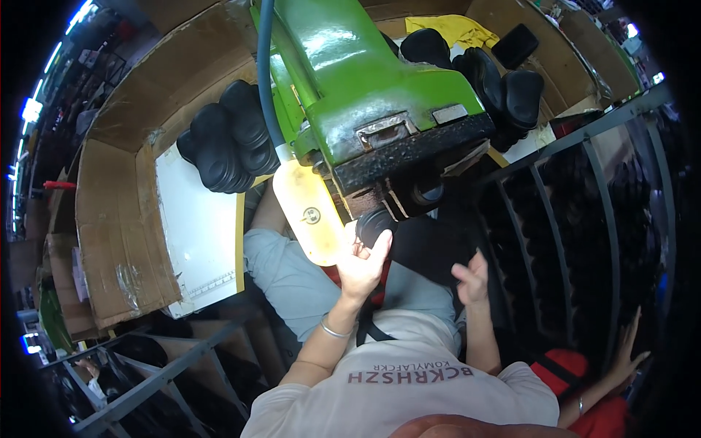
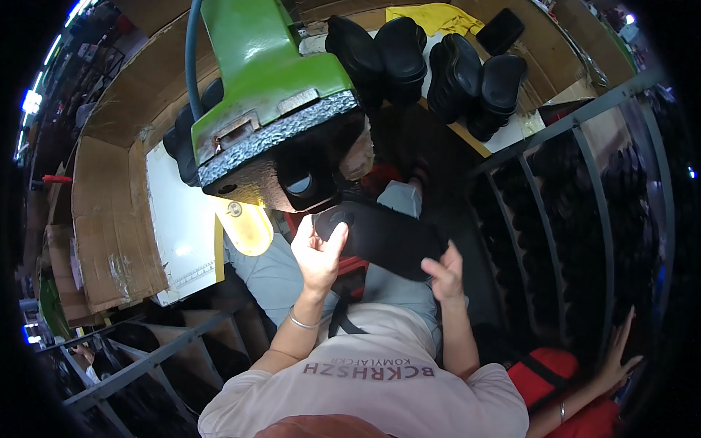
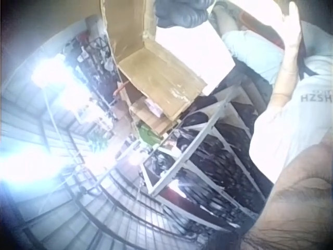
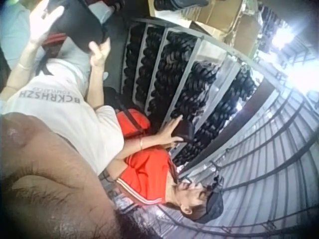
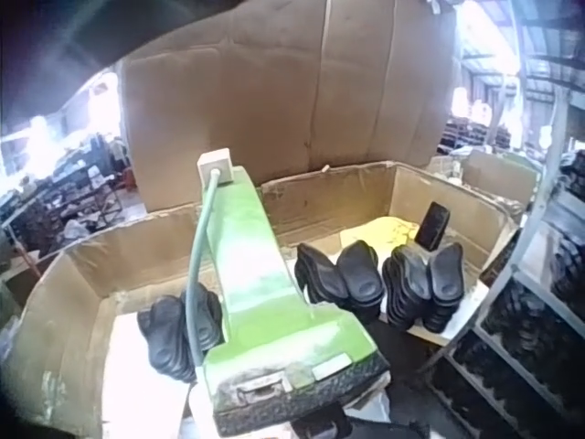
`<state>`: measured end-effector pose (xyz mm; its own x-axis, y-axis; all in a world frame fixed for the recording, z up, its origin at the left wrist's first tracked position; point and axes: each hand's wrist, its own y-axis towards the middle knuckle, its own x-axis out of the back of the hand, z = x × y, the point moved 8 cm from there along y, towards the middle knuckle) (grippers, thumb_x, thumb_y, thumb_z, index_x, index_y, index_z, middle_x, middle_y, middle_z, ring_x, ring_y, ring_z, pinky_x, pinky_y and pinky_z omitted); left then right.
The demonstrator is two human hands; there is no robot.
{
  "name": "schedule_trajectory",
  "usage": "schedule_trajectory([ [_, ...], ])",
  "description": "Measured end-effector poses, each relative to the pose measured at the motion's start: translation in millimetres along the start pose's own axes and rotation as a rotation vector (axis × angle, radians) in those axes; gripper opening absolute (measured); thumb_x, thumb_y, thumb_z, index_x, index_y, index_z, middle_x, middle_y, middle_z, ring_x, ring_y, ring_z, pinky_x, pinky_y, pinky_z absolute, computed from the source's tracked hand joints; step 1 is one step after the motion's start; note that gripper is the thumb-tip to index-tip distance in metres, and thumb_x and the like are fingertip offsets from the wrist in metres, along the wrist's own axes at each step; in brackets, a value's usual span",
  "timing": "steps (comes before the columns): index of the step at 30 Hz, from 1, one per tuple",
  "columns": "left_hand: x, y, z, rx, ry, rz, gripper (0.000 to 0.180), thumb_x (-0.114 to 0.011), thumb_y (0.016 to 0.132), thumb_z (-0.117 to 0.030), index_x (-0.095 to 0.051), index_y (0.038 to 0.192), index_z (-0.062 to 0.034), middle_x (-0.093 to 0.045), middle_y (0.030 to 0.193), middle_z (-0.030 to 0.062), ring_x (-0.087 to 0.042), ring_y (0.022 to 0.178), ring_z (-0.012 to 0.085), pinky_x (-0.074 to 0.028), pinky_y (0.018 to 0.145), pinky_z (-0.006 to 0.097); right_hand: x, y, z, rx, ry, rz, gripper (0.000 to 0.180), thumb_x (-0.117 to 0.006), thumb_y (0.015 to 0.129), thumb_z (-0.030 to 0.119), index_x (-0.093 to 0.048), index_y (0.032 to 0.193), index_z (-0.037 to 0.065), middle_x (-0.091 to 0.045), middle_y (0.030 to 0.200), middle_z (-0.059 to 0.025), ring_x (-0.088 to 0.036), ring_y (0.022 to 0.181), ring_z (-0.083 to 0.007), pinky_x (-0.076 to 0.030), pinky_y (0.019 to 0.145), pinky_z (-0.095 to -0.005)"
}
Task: Assembling and inspecting shoe soles and components using a manufacturing machine.
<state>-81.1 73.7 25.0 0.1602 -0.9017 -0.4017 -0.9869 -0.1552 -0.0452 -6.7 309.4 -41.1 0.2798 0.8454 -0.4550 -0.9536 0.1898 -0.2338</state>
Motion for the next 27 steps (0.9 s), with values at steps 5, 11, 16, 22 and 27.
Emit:
schedule_trajectory([
  [5,15,7,0,-0.064,0.169,0.028,0.015,-0.067,0.079,0.0,-0.056,0.089,0.0004,-0.06,0.083,0.0036,-0.054,0.072,0.0061,-0.045,0.066,0.019,-21,56,47,0.076,0.032,0.021,0.049,-0.059,0.071,-0.002,-0.046,0.118,-0.003,-0.057,0.111,-0.0128,-0.057,0.103,-0.0212,-0.044,0.093,-0.031],
  [11,58,12,-24,-0.052,0.11,0.014,0.031,-0.07,0.072,0.003,-0.058,0.101,0.0023,-0.062,0.093,0.0059,-0.059,0.083,0.0135,-0.048,0.079,0.026,-71,87,42,0.054,0.068,0.18,0.041,-0.064,0.071,-0.001,-0.047,0.109,0.0,-0.059,0.096,-0.0097,-0.06,0.087,-0.0157,-0.049,0.081,-0.0282],
  [16,108,-1,-34,-0.02,0.088,-0.03,0.029,-0.064,0.077,-0.001,-0.056,0.104,0.0075,-0.064,0.096,0.0105,-0.06,0.085,0.0138,-0.046,0.081,0.026,-116,70,23,0.003,0.042,0.167,0.041,-0.066,0.068,0.0,-0.05,0.106,0.001,-0.06,0.091,-0.0066,-0.058,0.083,-0.012,-0.048,0.075,-0.0248],
  [22,143,-41,9,0.224,0.094,0.151,0.033,-0.067,0.076,0.001,-0.057,0.106,0.0083,-0.063,0.099,0.0093,-0.059,0.089,0.0126,-0.046,0.083,0.026,-156,80,11,0.048,-0.112,0.37,0.027,-0.074,0.066,-0.001,-0.055,0.085,0.002,-0.061,0.08,-0.0042,-0.058,0.072,-0.008,-0.047,0.065,-0.0218],
  [27,71,-13,7,0.123,0.286,0.271,0.034,-0.069,0.075,0.003,-0.058,0.107,0.0056,-0.062,0.101,0.0062,-0.058,0.088,0.014,-0.046,0.083,0.028,-182,74,20,0.168,-0.163,0.421,0.032,-0.075,0.068,0.001,-0.056,0.094,-0.001,-0.063,0.086,-0.0062,-0.06,0.079,-0.0102,-0.048,0.072,-0.024],
])
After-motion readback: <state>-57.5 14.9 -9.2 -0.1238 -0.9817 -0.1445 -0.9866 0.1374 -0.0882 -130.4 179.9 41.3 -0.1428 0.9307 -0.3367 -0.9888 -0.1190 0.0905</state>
